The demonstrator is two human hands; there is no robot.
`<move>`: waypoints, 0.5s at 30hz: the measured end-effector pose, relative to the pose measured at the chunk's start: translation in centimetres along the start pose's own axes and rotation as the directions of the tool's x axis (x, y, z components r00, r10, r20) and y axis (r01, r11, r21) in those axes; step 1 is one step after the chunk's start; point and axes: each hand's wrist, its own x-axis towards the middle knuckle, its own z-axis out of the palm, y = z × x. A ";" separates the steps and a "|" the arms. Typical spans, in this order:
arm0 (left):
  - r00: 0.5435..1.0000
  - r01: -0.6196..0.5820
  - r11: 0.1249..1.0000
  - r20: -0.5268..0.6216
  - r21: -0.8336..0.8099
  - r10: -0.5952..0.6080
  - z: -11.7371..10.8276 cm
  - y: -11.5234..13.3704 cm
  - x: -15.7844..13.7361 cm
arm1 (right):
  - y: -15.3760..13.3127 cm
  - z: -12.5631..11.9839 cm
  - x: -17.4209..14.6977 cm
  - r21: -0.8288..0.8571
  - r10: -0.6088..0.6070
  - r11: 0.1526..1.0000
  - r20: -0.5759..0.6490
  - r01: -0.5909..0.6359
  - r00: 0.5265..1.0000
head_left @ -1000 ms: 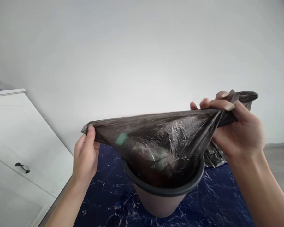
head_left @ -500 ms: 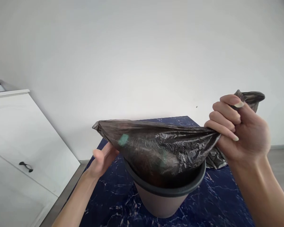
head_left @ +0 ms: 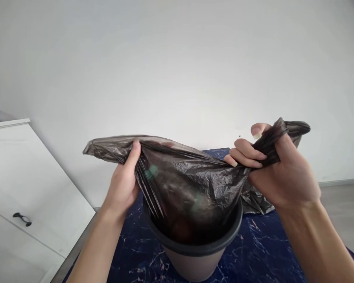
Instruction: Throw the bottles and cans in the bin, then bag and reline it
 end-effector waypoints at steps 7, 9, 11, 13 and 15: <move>0.975 -0.149 0.923 0.105 -0.356 0.198 3.2 3.0 0.1 | -0.3 1.7 -0.7 0.049 0.002 0.999 -0.083 0.002 0.997; 0.977 -0.048 0.894 0.164 -0.446 0.134 3.6 3.7 -0.1 | -0.2 1.7 -0.7 0.079 -0.010 0.997 -0.071 0.015 0.997; 0.973 0.055 0.867 0.222 -0.494 0.065 3.8 4.2 -0.2 | 0.0 1.4 -0.7 0.124 0.001 0.992 -0.022 0.002 1.000; 0.957 0.094 0.885 0.288 -0.456 0.047 3.7 4.6 -0.1 | 0.1 1.0 -0.6 0.170 0.020 0.985 0.055 -0.029 0.998; 0.931 0.064 0.946 0.360 -0.318 0.058 3.6 4.8 -0.2 | 0.2 0.7 -0.5 0.185 0.020 0.982 0.128 -0.043 0.992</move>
